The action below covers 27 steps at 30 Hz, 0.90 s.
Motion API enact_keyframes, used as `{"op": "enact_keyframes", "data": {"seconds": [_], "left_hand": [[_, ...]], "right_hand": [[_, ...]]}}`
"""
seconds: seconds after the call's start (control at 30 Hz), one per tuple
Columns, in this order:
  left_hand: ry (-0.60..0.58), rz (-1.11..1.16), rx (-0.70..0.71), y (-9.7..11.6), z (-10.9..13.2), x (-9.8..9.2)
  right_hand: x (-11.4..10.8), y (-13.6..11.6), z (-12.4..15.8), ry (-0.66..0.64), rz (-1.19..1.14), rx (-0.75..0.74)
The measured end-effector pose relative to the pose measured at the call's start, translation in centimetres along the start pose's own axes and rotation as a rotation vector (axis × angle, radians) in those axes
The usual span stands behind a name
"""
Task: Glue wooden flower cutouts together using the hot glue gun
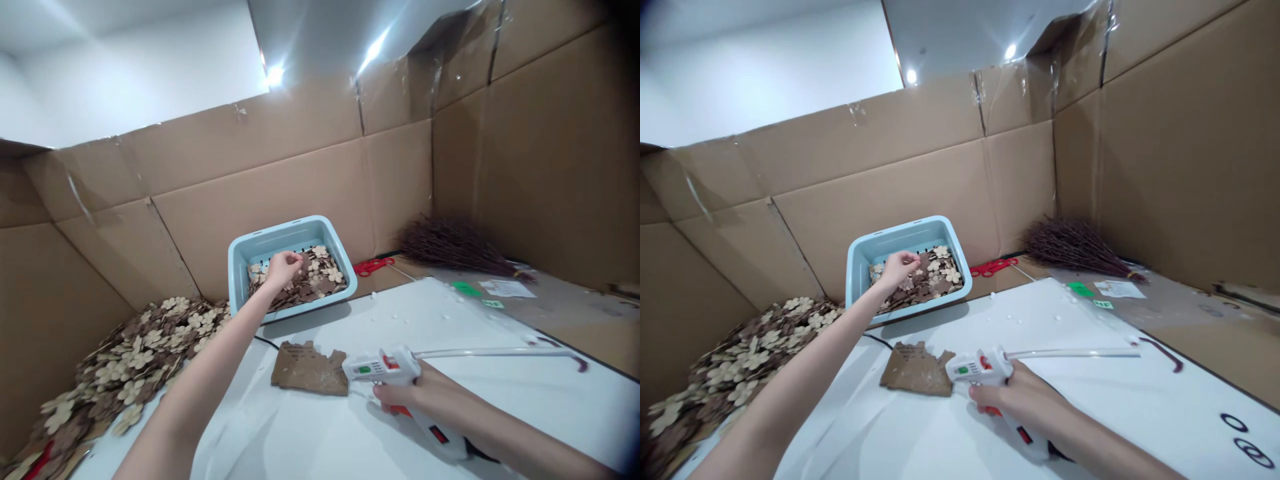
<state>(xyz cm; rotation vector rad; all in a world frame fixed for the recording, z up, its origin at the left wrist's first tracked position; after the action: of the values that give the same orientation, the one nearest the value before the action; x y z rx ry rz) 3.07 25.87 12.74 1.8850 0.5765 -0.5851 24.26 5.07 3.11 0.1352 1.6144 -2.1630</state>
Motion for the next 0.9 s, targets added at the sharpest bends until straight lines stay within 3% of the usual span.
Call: {"op": "enact_keyframes", "data": {"seconds": [0.1,0.2,0.27,0.37,0.47,0.53,0.63,0.8,0.9], "left_hand": [[0.008,0.086,-0.049,0.4,4.3,-1.8],[-0.089,0.154,-0.104,0.9,11.3,-1.6],[-0.227,0.264,-0.199,0.9,16.7,-0.2],[-0.537,0.335,-0.428,0.4,24.3,3.1],[-0.620,0.100,-0.274,0.9,27.8,4.3],[-0.587,-0.038,-0.087,1.5,27.9,4.0],[-0.458,-0.141,0.036,1.6,25.4,2.0],[-0.026,-0.546,0.204,0.5,16.6,-3.8],[-0.011,-0.731,0.140,-1.4,11.2,-5.2]], "right_hand": [[0.1,0.1,-0.1,-0.005,-0.011,0.014],[0.0,0.4,-0.3,0.002,-0.017,-0.001],[-0.1,0.5,-0.5,0.016,-0.014,-0.019],[-0.4,0.5,-0.4,0.043,0.009,-0.014],[-0.6,0.2,-0.2,0.038,-0.009,0.008],[-0.6,0.1,-0.1,0.001,-0.071,0.019],[-0.4,0.3,-0.4,-0.099,-0.194,0.036],[-0.1,1.4,-1.6,-0.255,-0.364,0.060],[0.1,1.9,-2.3,-0.271,-0.382,0.039]]}}
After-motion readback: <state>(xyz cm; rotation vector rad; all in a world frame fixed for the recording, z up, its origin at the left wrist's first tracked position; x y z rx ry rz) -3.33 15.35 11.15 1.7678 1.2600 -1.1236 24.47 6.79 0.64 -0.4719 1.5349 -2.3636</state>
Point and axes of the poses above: each hand's wrist, its own z-axis away from the middle knuckle, its own x-axis out of the palm, y = z × x, the point moved 5 cm from there along -z, towards the middle knuckle, and after that the axes turned 1 degree about y, right-handed, at the moved point
